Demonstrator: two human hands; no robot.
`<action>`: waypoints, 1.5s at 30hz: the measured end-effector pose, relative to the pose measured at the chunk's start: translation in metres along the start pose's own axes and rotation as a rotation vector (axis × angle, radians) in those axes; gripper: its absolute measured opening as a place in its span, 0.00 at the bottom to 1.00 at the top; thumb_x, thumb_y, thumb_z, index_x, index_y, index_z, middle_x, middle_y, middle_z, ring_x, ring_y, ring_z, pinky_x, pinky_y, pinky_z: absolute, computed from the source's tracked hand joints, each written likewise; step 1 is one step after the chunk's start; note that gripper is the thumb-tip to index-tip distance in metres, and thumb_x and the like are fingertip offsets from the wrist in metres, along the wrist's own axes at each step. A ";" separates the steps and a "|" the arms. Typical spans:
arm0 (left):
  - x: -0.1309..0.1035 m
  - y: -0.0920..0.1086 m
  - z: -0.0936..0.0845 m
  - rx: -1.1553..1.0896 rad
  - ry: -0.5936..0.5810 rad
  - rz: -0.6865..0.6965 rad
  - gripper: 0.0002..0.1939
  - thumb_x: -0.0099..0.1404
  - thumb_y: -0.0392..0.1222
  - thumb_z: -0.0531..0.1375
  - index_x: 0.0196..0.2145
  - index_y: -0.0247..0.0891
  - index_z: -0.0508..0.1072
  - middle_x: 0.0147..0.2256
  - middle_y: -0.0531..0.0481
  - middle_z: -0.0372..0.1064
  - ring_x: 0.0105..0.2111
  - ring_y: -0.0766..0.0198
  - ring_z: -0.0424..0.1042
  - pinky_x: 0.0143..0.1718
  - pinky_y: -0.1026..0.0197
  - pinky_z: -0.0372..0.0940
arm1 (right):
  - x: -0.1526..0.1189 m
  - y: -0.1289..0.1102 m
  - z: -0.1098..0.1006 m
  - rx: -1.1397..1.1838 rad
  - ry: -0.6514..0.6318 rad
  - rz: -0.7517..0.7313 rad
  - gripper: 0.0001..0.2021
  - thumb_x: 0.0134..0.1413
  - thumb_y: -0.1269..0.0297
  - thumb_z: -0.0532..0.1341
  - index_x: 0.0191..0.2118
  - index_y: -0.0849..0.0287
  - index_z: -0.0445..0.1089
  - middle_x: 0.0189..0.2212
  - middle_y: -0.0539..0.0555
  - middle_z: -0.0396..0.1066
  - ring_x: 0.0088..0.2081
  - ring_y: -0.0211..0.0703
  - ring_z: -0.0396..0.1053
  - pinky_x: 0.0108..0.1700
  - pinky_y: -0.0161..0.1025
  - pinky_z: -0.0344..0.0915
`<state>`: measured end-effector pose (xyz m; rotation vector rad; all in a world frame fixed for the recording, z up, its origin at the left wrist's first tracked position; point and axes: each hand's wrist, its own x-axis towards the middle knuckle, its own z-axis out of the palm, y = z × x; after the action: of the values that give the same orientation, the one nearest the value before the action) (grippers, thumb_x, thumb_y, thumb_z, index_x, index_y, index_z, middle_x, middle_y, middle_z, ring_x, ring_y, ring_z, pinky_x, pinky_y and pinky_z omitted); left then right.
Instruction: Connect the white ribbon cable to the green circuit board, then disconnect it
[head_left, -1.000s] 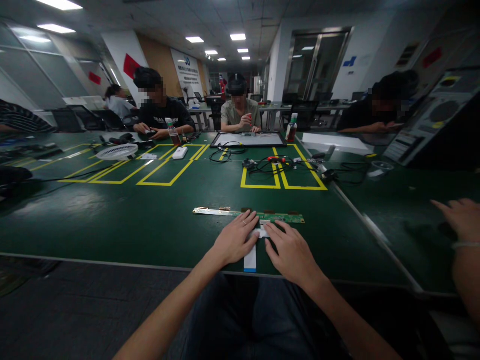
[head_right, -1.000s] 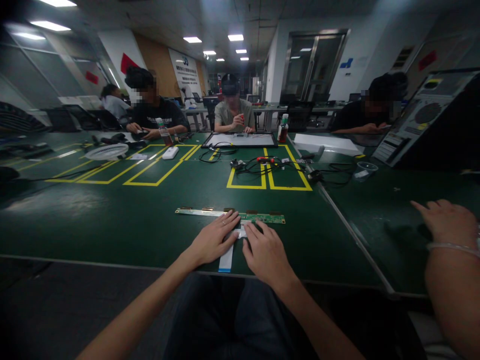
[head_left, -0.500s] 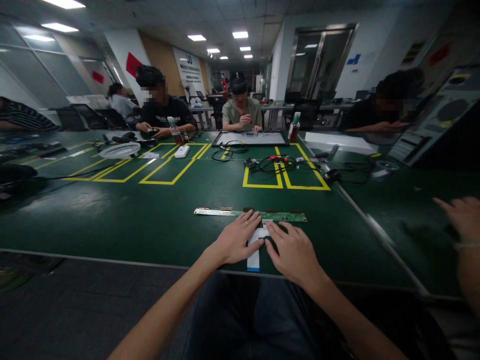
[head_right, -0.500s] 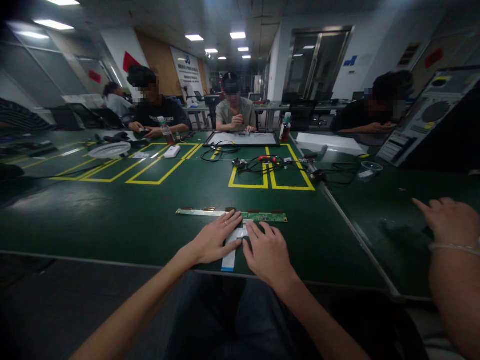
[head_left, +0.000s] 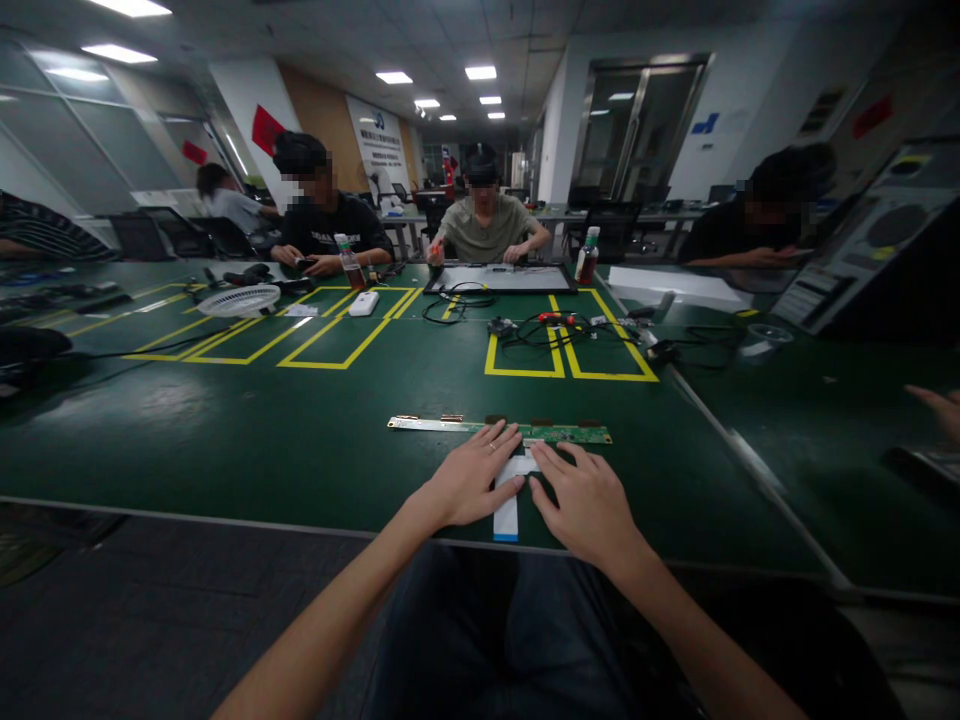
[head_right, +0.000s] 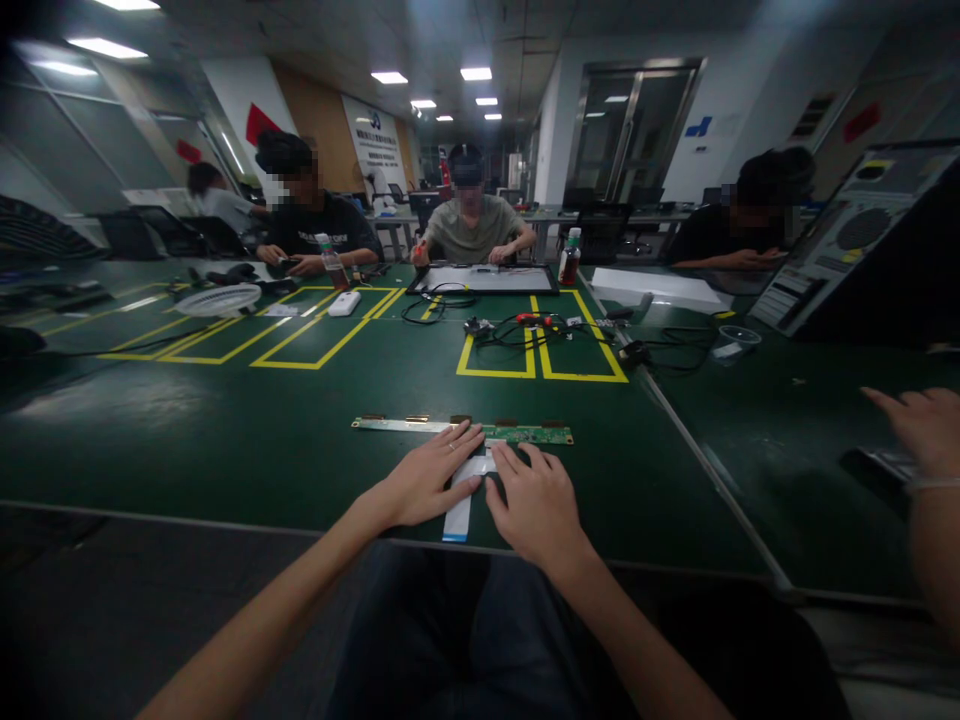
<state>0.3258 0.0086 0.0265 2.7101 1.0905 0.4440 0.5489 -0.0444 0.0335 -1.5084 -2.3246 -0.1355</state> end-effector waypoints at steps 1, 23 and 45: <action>0.000 0.000 0.000 -0.003 0.003 -0.001 0.35 0.78 0.60 0.48 0.74 0.37 0.56 0.74 0.41 0.51 0.75 0.51 0.45 0.75 0.44 0.47 | 0.000 0.000 0.000 -0.001 0.000 -0.001 0.23 0.70 0.59 0.55 0.67 0.54 0.69 0.64 0.56 0.72 0.62 0.59 0.67 0.60 0.58 0.66; -0.006 0.007 -0.013 0.009 -0.032 0.064 0.22 0.78 0.49 0.52 0.65 0.47 0.70 0.72 0.41 0.54 0.75 0.44 0.46 0.73 0.37 0.48 | 0.000 0.009 0.006 0.094 0.015 0.021 0.23 0.69 0.58 0.57 0.66 0.52 0.69 0.64 0.53 0.72 0.63 0.58 0.66 0.61 0.57 0.67; -0.005 0.011 -0.017 -0.012 -0.047 0.065 0.21 0.78 0.49 0.52 0.65 0.47 0.69 0.72 0.42 0.53 0.75 0.42 0.47 0.73 0.35 0.48 | -0.035 0.082 -0.006 0.121 0.097 0.100 0.18 0.69 0.61 0.56 0.59 0.56 0.76 0.58 0.58 0.77 0.61 0.55 0.71 0.62 0.57 0.70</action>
<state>0.3244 -0.0017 0.0443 2.7371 0.9875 0.3940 0.6362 -0.0414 0.0179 -1.5194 -2.1375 -0.0401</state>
